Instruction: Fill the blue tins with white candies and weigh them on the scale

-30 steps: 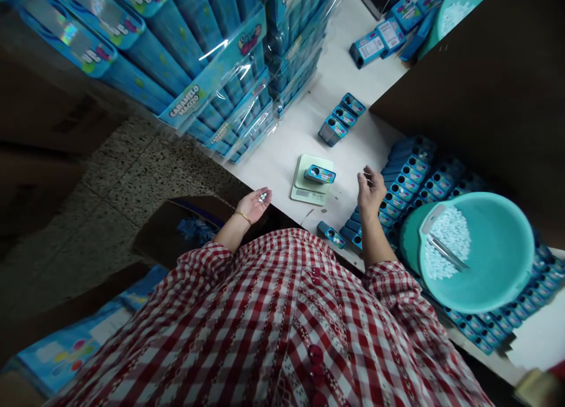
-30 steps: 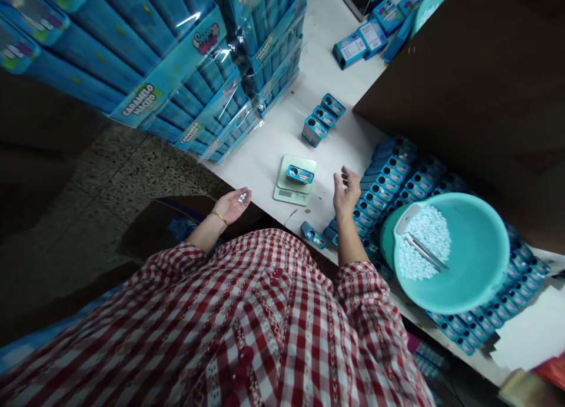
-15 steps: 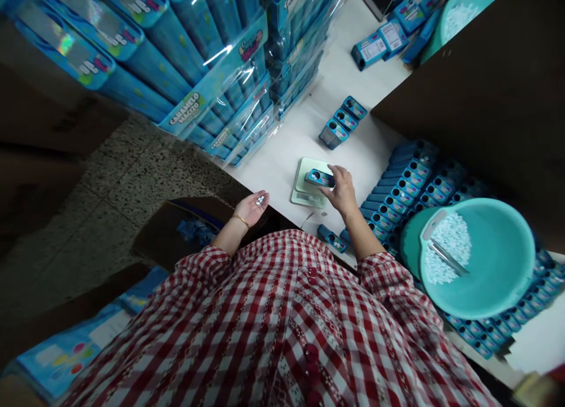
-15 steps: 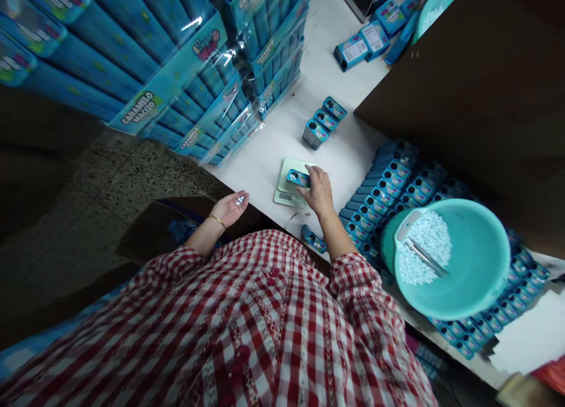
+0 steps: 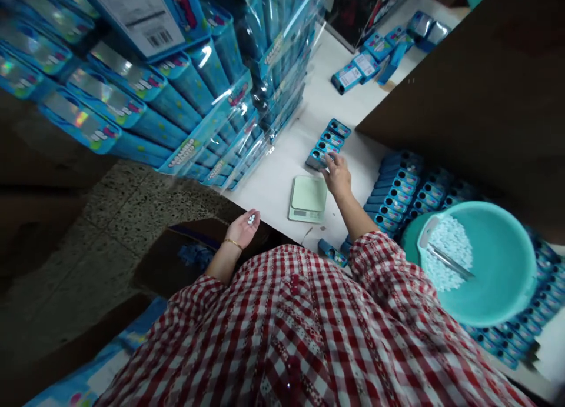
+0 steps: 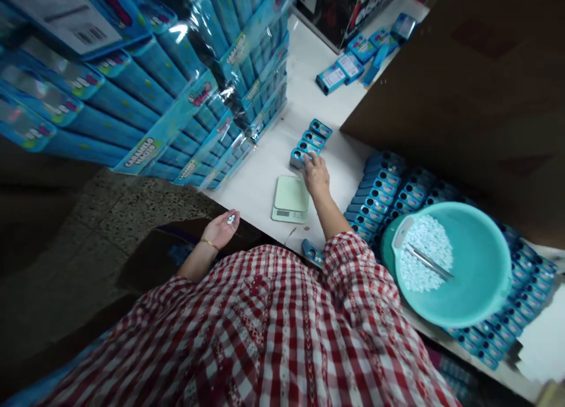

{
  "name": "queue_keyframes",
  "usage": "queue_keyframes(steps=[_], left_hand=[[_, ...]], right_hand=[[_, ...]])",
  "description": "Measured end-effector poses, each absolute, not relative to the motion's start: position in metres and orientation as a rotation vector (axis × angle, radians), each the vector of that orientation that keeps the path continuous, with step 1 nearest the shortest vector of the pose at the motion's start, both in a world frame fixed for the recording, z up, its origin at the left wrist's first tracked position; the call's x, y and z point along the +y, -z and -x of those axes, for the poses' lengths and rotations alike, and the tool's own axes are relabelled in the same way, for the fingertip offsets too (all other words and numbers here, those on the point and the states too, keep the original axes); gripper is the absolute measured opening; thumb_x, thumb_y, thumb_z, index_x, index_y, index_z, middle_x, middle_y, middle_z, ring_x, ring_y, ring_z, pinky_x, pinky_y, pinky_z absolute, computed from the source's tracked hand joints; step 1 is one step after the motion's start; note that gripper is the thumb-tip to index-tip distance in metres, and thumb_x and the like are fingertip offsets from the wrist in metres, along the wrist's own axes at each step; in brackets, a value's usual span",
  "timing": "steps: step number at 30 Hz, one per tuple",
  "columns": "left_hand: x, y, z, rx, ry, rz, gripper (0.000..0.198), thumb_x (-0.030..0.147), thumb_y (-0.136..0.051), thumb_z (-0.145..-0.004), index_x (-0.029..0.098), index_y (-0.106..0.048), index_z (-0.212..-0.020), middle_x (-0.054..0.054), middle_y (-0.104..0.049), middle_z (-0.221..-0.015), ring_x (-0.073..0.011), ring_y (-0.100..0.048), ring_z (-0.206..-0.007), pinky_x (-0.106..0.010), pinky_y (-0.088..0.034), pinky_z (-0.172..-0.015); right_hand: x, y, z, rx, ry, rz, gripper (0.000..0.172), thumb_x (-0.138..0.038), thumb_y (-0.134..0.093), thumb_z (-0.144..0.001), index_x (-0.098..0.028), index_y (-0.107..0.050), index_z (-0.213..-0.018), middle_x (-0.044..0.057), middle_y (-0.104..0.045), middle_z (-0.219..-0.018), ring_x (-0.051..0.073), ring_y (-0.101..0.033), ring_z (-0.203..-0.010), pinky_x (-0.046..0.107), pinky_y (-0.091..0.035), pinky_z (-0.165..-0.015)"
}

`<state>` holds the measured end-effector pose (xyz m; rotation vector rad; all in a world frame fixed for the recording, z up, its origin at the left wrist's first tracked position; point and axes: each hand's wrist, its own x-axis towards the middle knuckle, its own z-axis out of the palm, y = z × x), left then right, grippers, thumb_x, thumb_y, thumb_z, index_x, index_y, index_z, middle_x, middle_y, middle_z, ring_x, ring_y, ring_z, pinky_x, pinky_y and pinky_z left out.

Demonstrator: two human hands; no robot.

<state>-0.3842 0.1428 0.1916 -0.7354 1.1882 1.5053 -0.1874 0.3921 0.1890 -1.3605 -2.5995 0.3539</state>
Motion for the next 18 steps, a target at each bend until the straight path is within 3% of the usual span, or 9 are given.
queue_keyframes(steps=[5,8,10,13,18], left_hand=[[0.151,-0.184,0.378,1.21,-1.434,0.67,0.017,0.004,-0.045,-0.083,0.006,-0.061,-0.077,-0.008,-0.063,-0.071,-0.0124,-0.064,-0.071,-0.021,-0.057,-0.066],[0.161,-0.182,0.369,1.208,-1.369,0.631,0.016,0.005,-0.045,-0.083,0.006,-0.061,-0.079,-0.008,-0.063,-0.071,-0.0124,-0.064,-0.071,-0.021,-0.057,-0.066],[0.167,-0.184,0.362,1.2,-1.342,0.611,0.016,0.005,-0.046,-0.083,0.007,-0.062,-0.082,-0.008,-0.064,-0.072,-0.0125,-0.065,-0.072,-0.021,-0.057,-0.066],[0.173,-0.19,0.353,1.182,-1.337,0.574,0.017,0.006,-0.046,-0.083,0.008,-0.062,-0.084,-0.008,-0.064,-0.073,-0.0129,-0.065,-0.073,-0.021,-0.056,-0.065],[0.169,-0.197,0.348,1.195,-1.341,0.558,0.019,0.008,-0.044,-0.085,0.007,-0.062,-0.082,-0.009,-0.064,-0.073,-0.0125,-0.065,-0.072,-0.02,-0.055,-0.063]], right_hand=[[0.288,-0.218,0.085,-2.896,-0.403,1.242,0.043,-0.04,-0.044,-0.088,-0.015,-0.055,-0.121,0.014,-0.059,-0.111,0.027,-0.046,-0.1,0.04,-0.035,-0.083],[0.221,-0.219,0.05,-3.109,-0.445,1.256,0.049,-0.044,-0.05,-0.085,-0.012,-0.054,-0.121,0.015,-0.058,-0.114,0.028,-0.044,-0.102,0.039,-0.031,-0.082],[0.195,-0.212,0.043,-3.159,-0.431,1.347,0.043,-0.04,-0.053,-0.083,-0.012,-0.057,-0.115,0.015,-0.058,-0.115,0.028,-0.043,-0.103,0.038,-0.029,-0.083],[0.189,-0.208,0.05,-3.155,-0.403,1.444,0.029,-0.031,-0.053,-0.083,-0.013,-0.06,-0.105,0.014,-0.06,-0.106,0.026,-0.045,-0.096,0.037,-0.028,-0.08],[0.232,-0.237,0.091,-3.049,-0.361,1.331,0.036,-0.033,-0.048,-0.086,-0.013,-0.053,-0.116,0.013,-0.059,-0.105,0.025,-0.046,-0.092,0.034,-0.03,-0.075]])
